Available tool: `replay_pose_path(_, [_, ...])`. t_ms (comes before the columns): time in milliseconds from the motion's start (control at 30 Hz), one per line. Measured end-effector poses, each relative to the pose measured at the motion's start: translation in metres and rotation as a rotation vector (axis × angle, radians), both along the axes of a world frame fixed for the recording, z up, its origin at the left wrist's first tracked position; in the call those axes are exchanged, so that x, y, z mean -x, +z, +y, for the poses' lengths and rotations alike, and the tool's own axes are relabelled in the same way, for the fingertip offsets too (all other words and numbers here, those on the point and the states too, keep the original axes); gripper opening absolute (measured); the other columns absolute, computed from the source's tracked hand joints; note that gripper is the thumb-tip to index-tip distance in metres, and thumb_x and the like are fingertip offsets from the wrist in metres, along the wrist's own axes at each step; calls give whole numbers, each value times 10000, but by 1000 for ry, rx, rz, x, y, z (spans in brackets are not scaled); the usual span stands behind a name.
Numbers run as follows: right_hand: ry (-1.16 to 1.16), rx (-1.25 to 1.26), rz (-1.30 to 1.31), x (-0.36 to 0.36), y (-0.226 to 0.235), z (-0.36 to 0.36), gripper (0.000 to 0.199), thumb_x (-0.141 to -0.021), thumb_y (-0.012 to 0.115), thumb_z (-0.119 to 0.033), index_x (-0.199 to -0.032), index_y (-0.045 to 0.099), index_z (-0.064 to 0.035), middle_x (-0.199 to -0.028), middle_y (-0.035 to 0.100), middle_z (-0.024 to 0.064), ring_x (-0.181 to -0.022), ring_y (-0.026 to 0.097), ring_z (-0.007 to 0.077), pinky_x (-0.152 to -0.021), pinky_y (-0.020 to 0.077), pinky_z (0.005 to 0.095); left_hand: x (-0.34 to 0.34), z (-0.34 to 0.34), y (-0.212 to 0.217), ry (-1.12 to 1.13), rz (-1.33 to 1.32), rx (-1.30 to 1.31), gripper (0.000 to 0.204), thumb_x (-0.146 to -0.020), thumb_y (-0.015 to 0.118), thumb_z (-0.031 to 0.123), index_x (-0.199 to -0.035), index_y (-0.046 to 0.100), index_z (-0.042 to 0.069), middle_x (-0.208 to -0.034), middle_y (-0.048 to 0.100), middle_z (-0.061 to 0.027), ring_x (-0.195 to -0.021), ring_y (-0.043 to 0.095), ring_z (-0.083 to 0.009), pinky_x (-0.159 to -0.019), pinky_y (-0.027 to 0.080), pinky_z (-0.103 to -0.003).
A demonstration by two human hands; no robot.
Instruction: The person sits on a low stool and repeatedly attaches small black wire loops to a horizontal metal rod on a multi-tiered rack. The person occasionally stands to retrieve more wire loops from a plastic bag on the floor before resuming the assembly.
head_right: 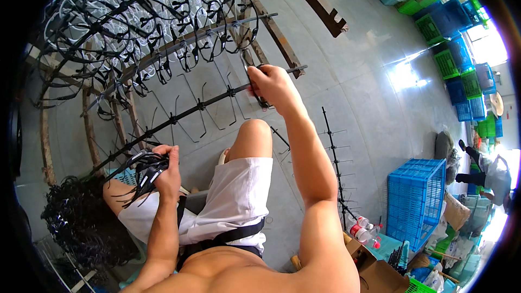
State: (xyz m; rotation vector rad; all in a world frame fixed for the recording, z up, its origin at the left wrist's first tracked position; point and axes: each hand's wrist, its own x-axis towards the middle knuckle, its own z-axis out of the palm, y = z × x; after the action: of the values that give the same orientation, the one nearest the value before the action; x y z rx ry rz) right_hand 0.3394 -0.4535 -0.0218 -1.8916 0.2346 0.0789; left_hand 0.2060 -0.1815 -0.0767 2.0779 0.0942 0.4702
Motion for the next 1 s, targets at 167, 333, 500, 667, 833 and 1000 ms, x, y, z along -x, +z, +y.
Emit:
replay_pose_path(167, [166, 380, -681, 83, 9, 66, 323, -777, 652, -94, -1074, 541, -29, -956, 546, 148, -892, 516, 344, -785, 437, 399, 39, 6, 24, -44, 221, 631, 340, -938, 493, 307, -1105, 535, 15, -1026, 547, -79, -890, 526, -154, -821, 428, -282])
replay_pose_path(333, [689, -397, -135, 152, -4, 140, 307, -854, 628, -185, -1079, 539, 4, -954, 557, 130, -883, 552, 268, -737, 466, 349, 57, 13, 42, -196, 333, 1303, 452, -920, 443, 427, -1145, 486, 37, -1271, 465, -105, -1093, 494, -213, -969, 379, -389])
replay_pose_path(500, [683, -393, -49, 154, -16, 141, 373, -831, 670, -241, -1057, 529, 19, -942, 549, 135, -859, 586, 244, -698, 490, 327, 64, 29, 36, -328, 280, 1425, 313, -886, 555, 364, -1007, 516, 77, -1176, 510, -118, -1108, 489, -246, -969, 389, -417])
replay_pose_path(667, [580, -88, -237, 164, -4, 132, 500, -738, 747, -281, -1056, 508, 21, -959, 518, 151, -892, 547, 248, -761, 464, 341, 62, 11, 19, -234, 228, 1132, 243, -874, 604, 294, -942, 490, 90, -1044, 530, -65, -1035, 498, -197, -903, 421, -359])
replay_pose_path(833, [470, -427, 75, 158, -20, 106, 281, -757, 673, -198, -860, 514, 10, -882, 508, 94, -799, 534, 189, -676, 450, 315, 60, 13, 9, -417, 354, 921, 339, -765, 592, 105, -1087, 501, 51, -1105, 516, -80, -1051, 494, -206, -955, 366, -351])
replay_pose_path(1000, [449, -486, -78, 176, -7, 91, 224, -769, 624, -129, -864, 479, 14, -867, 489, 68, -759, 535, 161, -657, 446, 278, 72, -3, 42, -404, 400, 570, 513, -837, 625, 182, -1286, 442, 11, -979, 642, -147, -879, 588, -301, -799, 491, -410])
